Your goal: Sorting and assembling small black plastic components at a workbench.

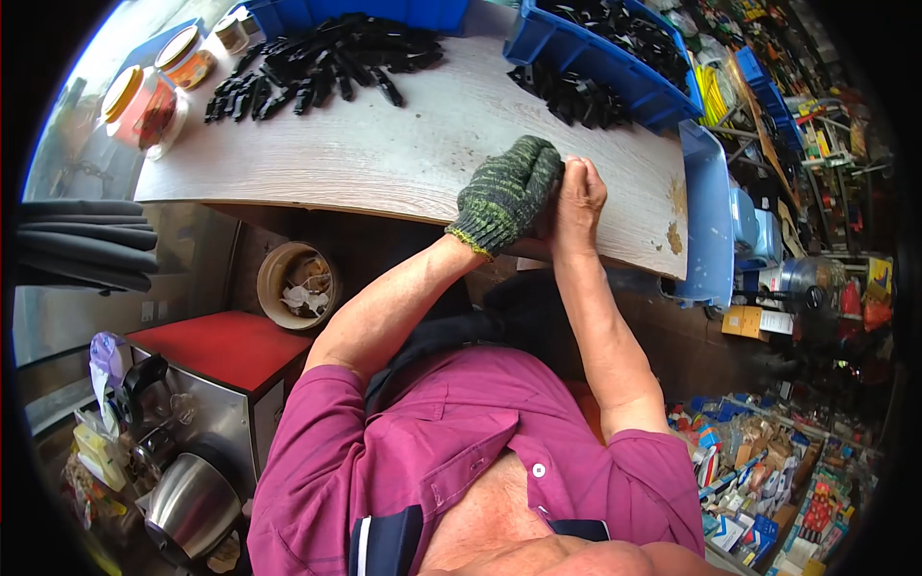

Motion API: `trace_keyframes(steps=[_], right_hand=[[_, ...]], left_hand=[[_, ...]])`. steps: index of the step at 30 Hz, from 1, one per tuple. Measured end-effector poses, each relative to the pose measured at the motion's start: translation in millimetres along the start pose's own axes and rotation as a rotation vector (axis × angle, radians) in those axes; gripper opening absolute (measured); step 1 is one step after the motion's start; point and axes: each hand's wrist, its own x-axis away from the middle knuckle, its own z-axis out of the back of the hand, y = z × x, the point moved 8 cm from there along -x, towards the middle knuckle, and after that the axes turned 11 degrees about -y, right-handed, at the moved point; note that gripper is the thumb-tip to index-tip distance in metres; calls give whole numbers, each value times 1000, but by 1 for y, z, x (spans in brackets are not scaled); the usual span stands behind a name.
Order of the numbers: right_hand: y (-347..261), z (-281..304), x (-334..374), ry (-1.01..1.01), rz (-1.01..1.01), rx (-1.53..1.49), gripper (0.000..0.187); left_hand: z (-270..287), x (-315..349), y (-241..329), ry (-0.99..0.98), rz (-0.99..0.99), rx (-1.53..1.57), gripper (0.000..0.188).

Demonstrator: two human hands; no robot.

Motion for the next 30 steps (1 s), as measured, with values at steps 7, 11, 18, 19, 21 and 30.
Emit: trace_keyframes(steps=[7, 11, 18, 19, 21, 30], right_hand=[[44, 40, -5, 317, -875, -750, 36], [86, 117, -24, 609, -831, -605, 37], [99, 101, -20, 458, -874, -522, 22], [94, 83, -28, 286, -860, -542, 20], [84, 55, -38, 116, -842, -559, 20], [62, -1, -72, -315, -829, -30, 22]], left_hand=[[108, 12, -109, 181, 436, -433, 41], [115, 29, -125, 45, 460, -501, 31], [110, 24, -109, 99, 331, -483, 24], [116, 23, -104, 213, 287, -500, 23], [111, 20, -115, 146, 302, -497, 21], [89, 20, -98, -20, 203, -343, 32]])
